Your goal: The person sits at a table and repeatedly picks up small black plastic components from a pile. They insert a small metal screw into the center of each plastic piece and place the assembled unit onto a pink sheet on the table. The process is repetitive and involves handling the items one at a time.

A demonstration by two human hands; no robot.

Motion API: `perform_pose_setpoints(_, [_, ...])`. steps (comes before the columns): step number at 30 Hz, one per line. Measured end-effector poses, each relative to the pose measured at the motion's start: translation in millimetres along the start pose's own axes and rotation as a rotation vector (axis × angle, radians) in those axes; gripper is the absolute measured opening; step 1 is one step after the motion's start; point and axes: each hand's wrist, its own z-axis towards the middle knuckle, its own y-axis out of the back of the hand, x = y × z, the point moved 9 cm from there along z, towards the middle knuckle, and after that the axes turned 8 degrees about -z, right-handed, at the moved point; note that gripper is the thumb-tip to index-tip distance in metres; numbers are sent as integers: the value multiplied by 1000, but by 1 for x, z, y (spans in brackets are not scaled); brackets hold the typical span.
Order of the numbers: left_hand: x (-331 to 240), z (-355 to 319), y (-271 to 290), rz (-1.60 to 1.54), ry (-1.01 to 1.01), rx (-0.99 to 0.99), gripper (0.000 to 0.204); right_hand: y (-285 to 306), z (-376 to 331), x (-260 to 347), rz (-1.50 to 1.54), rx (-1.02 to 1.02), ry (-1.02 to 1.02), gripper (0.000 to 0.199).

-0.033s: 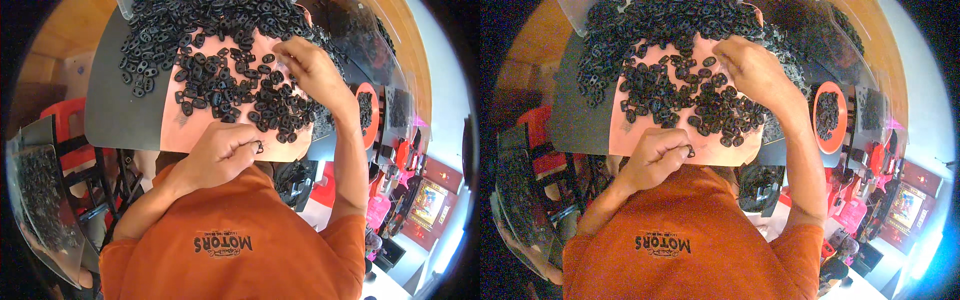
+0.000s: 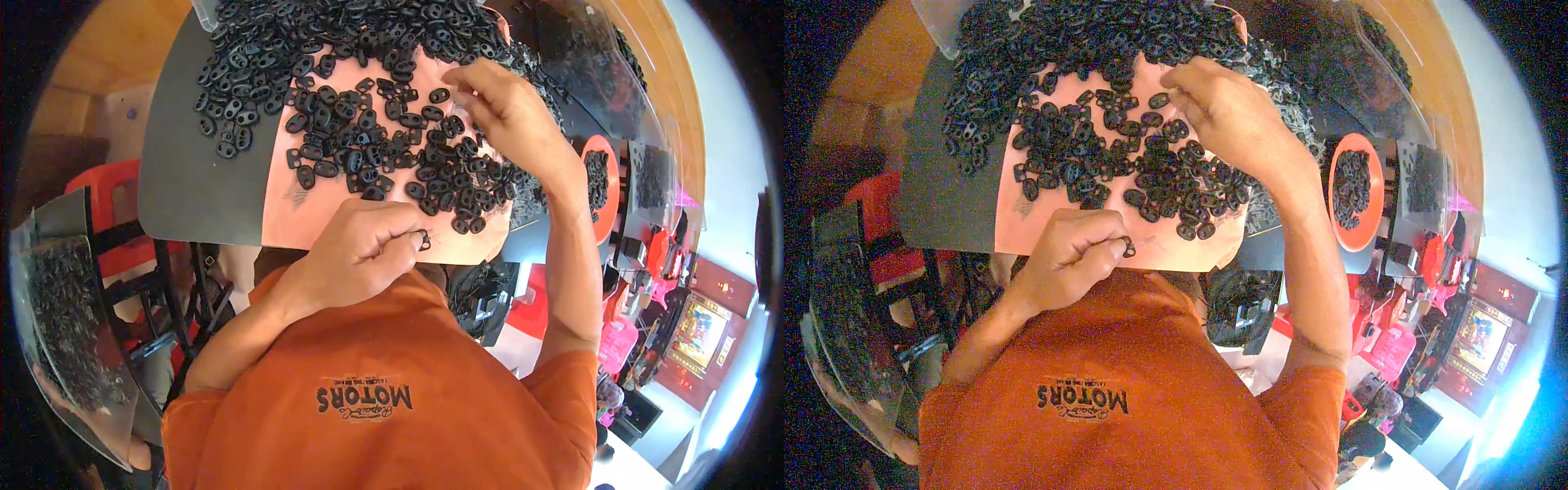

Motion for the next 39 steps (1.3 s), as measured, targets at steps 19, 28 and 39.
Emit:
perform_pose_setpoints(19, [0, -1, 0, -4, 20, -37, 15, -17, 3, 13, -112, 67, 16, 14])
perform_pose_setpoints(28, [3, -4, 0, -45, 68, -57, 15, -17, 5, 21, -37, -61, 121, 17])
perform_pose_setpoints(39, [-10, -13, 20, -463, -2, -302, 18, -24, -47, 75, 995, 39, -318, 16])
